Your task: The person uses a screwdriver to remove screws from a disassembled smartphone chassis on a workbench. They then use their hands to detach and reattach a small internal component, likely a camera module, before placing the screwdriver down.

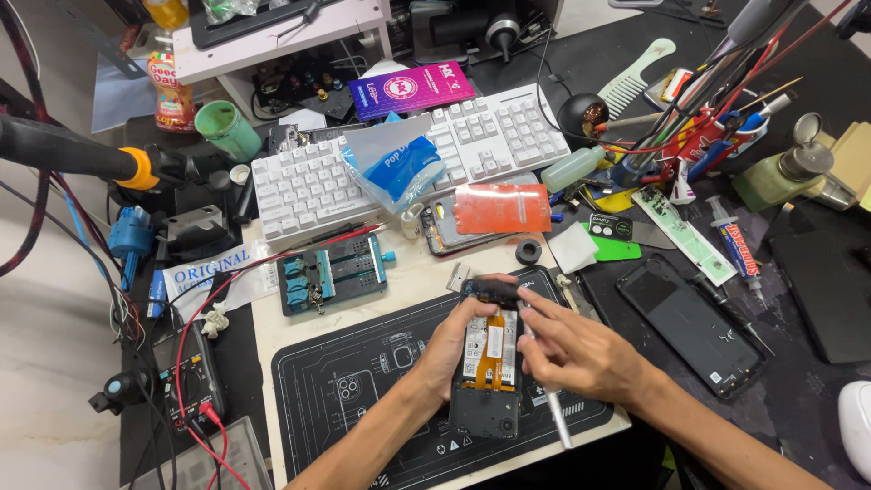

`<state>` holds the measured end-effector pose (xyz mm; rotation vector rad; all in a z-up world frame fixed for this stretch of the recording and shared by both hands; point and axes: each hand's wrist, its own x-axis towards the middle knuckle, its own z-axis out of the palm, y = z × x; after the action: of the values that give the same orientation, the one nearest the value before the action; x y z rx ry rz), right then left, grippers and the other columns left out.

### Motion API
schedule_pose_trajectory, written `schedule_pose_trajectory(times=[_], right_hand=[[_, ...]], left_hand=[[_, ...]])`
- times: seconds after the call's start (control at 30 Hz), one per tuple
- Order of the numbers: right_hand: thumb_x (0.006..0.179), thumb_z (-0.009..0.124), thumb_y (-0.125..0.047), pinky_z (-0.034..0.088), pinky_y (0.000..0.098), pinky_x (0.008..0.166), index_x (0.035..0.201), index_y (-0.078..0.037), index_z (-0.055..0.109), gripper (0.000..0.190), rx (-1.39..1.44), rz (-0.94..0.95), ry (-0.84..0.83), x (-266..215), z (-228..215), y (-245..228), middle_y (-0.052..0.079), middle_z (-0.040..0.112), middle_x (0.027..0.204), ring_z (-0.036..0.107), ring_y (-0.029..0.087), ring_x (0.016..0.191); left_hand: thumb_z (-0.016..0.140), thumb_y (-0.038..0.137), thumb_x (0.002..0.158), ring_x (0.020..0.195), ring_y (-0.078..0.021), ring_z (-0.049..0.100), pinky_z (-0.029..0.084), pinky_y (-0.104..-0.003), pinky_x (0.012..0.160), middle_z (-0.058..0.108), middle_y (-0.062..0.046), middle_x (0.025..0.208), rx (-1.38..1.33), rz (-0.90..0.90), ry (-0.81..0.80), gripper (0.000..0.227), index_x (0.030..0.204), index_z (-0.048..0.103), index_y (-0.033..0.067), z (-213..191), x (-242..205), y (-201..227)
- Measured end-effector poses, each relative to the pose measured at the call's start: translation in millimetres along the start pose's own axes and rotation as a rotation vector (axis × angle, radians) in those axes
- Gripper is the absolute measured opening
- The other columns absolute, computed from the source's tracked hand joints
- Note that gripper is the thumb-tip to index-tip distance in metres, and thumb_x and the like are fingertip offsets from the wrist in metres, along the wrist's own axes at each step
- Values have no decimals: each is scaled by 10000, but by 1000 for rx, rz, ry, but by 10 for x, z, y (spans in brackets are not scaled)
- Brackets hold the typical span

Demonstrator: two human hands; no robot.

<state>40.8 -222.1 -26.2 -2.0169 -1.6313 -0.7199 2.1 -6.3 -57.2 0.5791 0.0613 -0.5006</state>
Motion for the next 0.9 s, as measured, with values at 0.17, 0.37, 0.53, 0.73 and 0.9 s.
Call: schedule_pose_trajectory(times=[0.17, 0.37, 0.53, 0.73, 0.9], right_hand=[[772, 796, 15, 578, 403, 916, 973, -26, 609, 277, -5, 57, -2, -23, -27, 45, 204, 647, 1198, 658, 431, 1219], [802, 776, 9, 590, 413, 931, 982, -16, 619, 240, 17, 58, 26, 13, -57, 41, 219, 647, 1192, 658, 428, 1214], [820, 756, 24, 621, 412, 926, 1013, -32, 645, 230, 118, 222, 82, 19, -232, -43, 211, 671, 1169, 699, 374, 1152], [1024, 584, 37, 612, 346, 937, 1072, -28, 569, 83, 372, 879, 286, -258, -880, 149, 123, 689, 1039, 735, 253, 1036], [1047, 579, -61, 624, 337, 846, 1091, -16, 513, 91, 633, 1211, 401, -677, -1163, 421, 96, 658, 995, 692, 172, 941]], left_hand=[[469, 276, 1013, 748, -296, 747, 643, -359, 649, 705, -229, 914, 109, -76, 14, 418, 1213, 570, -76, -26, 2, -54], [450, 307, 1020, 766, -298, 740, 634, -357, 669, 712, -236, 894, 149, -76, -13, 458, 1174, 613, -92, -55, -2, -39], [460, 301, 998, 795, -315, 743, 636, -399, 719, 707, -242, 922, 161, -88, -17, 487, 1296, 535, -77, 20, -2, -1], [489, 228, 940, 775, -315, 738, 646, -435, 694, 656, -200, 923, 216, -20, 19, 571, 1486, 392, 94, 165, -36, 71], [497, 238, 910, 747, -310, 740, 648, -433, 658, 653, -192, 892, 241, -16, 57, 589, 1475, 402, 104, 217, -22, 64]])
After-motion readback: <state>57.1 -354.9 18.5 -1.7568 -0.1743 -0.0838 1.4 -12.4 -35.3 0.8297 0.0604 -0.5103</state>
